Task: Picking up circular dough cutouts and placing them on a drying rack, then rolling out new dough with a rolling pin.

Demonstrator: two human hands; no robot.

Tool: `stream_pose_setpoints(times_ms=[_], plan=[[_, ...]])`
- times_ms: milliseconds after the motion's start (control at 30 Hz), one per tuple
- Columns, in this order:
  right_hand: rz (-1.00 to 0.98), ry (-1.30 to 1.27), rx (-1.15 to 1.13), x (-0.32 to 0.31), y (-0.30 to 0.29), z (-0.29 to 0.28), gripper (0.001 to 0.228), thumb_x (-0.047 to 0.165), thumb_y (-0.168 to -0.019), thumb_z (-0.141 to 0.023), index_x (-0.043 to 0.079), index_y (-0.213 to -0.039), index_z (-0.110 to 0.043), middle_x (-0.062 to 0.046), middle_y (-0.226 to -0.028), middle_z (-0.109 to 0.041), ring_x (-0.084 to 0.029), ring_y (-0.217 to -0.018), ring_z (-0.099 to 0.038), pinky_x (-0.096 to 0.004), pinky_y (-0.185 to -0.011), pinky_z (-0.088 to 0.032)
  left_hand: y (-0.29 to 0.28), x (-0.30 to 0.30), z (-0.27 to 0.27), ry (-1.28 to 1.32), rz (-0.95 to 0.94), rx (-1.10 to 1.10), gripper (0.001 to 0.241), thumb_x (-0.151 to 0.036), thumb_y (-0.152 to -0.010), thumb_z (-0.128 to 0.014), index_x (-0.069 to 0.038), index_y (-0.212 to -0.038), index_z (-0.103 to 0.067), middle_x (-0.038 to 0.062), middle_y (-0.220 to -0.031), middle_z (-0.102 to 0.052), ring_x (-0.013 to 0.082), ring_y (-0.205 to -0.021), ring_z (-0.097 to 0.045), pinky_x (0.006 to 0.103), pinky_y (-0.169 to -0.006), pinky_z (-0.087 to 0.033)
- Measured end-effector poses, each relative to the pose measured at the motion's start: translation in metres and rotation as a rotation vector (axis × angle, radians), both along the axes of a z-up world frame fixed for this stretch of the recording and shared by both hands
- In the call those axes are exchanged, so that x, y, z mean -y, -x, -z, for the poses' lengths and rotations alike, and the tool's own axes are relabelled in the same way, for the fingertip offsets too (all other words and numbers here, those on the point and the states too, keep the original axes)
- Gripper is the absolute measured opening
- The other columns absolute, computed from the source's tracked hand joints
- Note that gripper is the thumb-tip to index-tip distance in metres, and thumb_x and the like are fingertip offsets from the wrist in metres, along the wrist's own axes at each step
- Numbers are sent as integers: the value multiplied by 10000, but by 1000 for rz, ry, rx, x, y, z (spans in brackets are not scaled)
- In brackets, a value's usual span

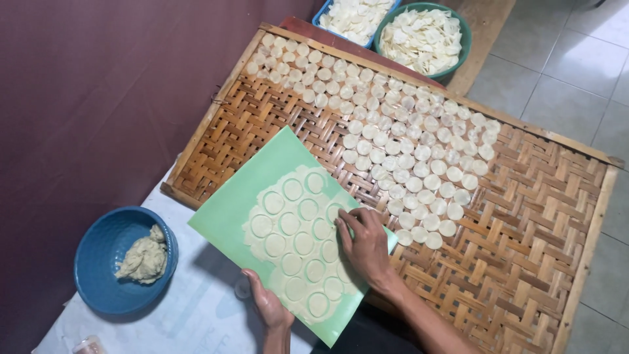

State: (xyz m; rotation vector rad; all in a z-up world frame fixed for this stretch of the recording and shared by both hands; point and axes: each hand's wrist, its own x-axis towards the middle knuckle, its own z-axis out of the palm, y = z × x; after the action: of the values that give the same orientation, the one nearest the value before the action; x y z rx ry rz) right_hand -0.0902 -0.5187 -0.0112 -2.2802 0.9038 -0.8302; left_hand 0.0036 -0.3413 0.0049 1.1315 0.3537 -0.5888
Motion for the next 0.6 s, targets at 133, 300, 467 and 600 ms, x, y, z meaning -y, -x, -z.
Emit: stream_pose_setpoints(times_ms=[133, 300, 467, 600], plan=[[72, -185, 13, 3, -10, 21, 186, 169, -908, -712, 20, -1005, -766, -74, -895, -663, -152, -688, -576, -289, -611, -555, -3, -6, 8, -28, 12, 28, 824, -588, -958, -300, -20, -1550, -377, 204, -1501, -515, 331, -1253, -550, 438, -1005, -450], [28, -481, 5, 5, -14, 8, 218, 213, -955, -643, 1, -985, -687, -76, -979, -605, -177, -787, -601, -322, -712, -581, -11, -5, 10, -72, 22, 44, 835, -599, -953, -266, -45, -1573, -333, 208, -1520, -485, 354, -1278, -525, 474, -1034, -426], [52, -468, 71, 4, -17, 13, 153, 125, -929, -668, 15, -1033, -646, -78, -928, -652, -174, -771, -627, -318, -714, -591, -11, 5, 7, -24, 34, 54, 826, -575, -959, -269, -38, -1584, -326, 203, -1546, -471, 351, -1305, -511, 474, -1053, -416], [94, -617, 81, 9, -17, 19, 183, 138, -928, -681, 8, -1056, -689, -71, -930, -647, -148, -750, -628, -289, -685, -604, -10, 9, 7, -44, 48, 14, 854, -592, -940, -279, -35, -1587, -315, 212, -1555, -466, 354, -1324, -508, 464, -1063, -408]])
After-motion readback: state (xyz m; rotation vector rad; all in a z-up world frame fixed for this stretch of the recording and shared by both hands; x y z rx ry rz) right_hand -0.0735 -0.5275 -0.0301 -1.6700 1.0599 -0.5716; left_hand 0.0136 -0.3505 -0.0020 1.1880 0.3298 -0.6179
